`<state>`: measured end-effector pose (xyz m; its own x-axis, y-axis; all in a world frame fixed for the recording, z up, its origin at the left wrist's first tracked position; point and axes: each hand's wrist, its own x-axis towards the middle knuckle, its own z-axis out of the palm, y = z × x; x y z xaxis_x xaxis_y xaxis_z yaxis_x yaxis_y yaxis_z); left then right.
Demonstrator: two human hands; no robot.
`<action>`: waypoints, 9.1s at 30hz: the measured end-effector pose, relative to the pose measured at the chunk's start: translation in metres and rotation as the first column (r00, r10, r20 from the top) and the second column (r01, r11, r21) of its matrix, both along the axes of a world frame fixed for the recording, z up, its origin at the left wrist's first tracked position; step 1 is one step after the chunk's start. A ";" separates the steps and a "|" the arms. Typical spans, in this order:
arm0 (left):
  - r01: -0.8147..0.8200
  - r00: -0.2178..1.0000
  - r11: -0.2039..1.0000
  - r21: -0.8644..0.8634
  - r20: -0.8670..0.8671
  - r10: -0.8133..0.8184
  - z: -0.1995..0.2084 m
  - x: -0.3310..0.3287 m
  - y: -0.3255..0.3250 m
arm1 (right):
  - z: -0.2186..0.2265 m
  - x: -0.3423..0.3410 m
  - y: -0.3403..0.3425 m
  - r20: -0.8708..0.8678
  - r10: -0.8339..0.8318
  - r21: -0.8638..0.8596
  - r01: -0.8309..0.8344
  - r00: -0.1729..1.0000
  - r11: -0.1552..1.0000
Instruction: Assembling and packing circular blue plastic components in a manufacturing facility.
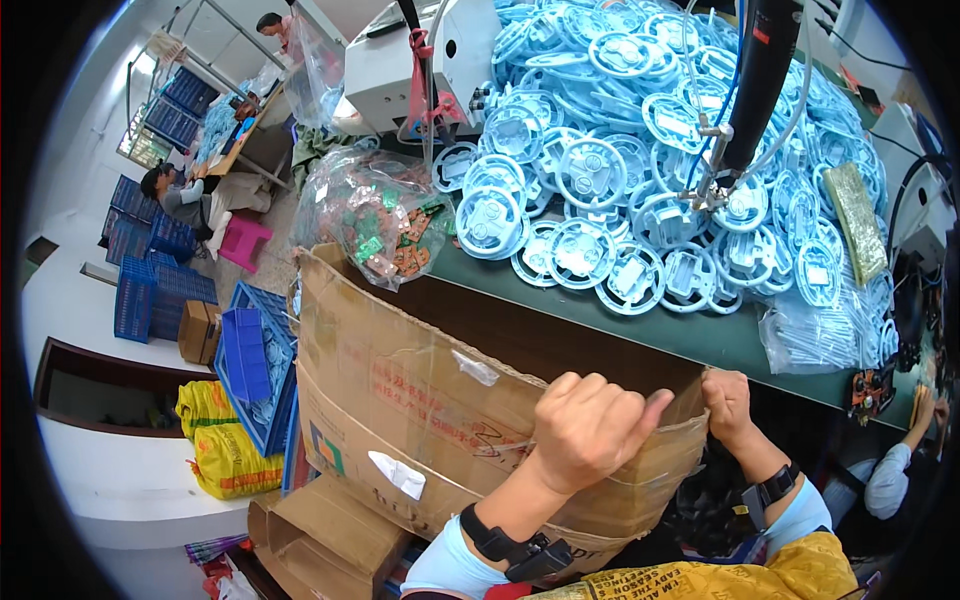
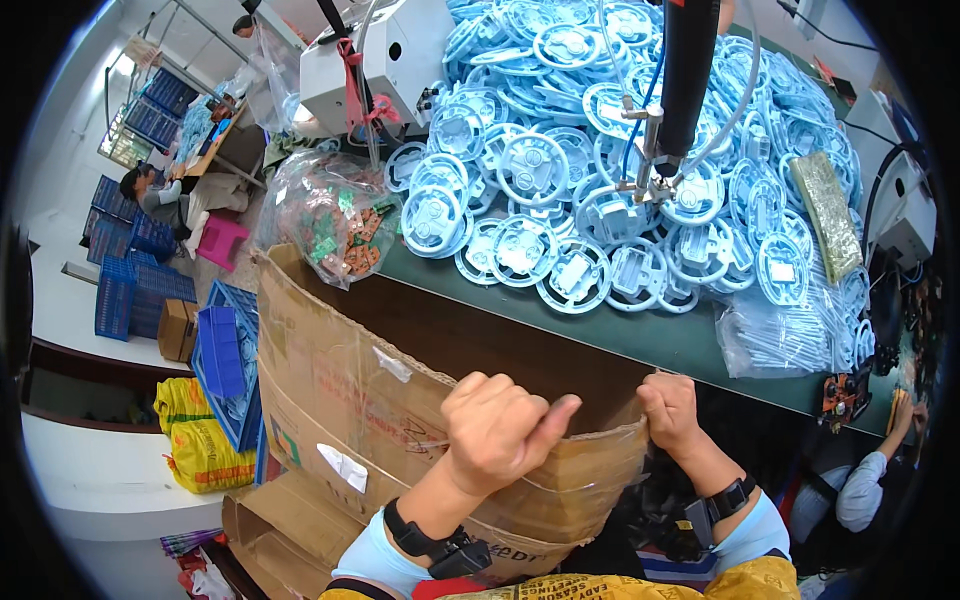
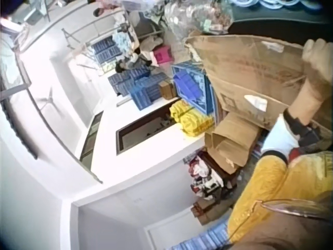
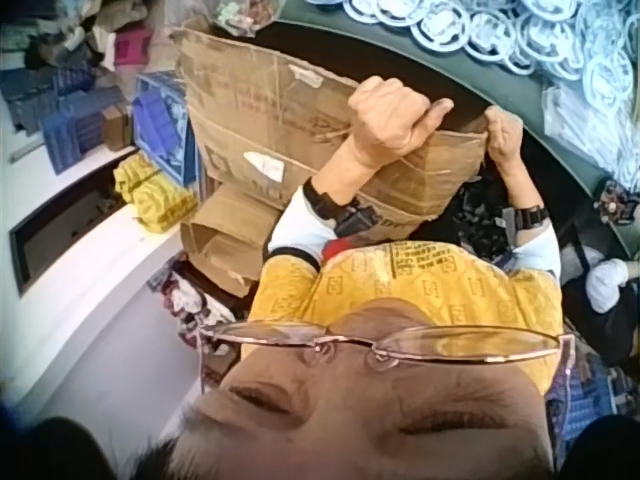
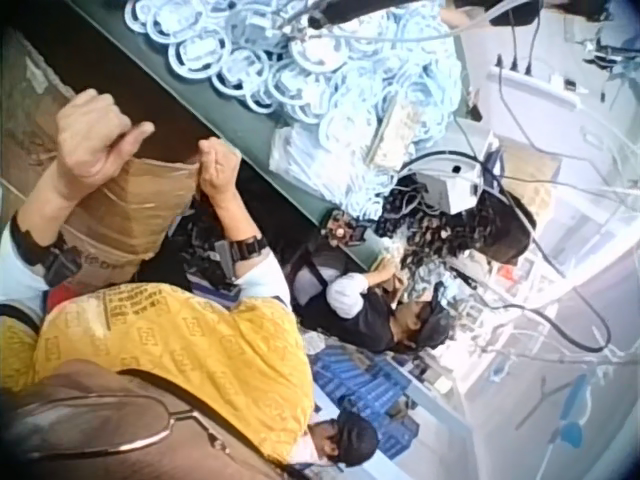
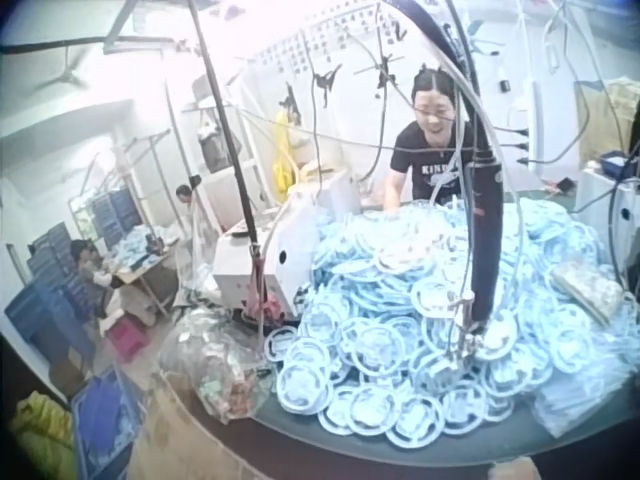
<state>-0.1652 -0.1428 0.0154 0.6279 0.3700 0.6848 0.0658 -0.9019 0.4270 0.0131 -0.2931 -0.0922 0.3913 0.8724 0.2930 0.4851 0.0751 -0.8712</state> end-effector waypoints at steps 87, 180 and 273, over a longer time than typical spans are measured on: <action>0.252 0.921 0.967 0.031 -0.316 -0.229 0.045 0.005 -0.063 | -0.007 0.010 0.062 -0.031 0.154 -0.253 -0.157 0.988 0.955; 0.251 0.864 0.968 0.003 -0.451 -0.223 0.028 0.026 -0.021 | -0.012 0.327 0.160 0.761 -0.202 -0.273 0.588 0.616 0.761; 0.148 0.898 0.988 0.049 -0.426 -0.114 0.014 -0.010 0.016 | -0.005 0.071 0.048 0.326 -0.067 -0.136 0.117 0.943 0.984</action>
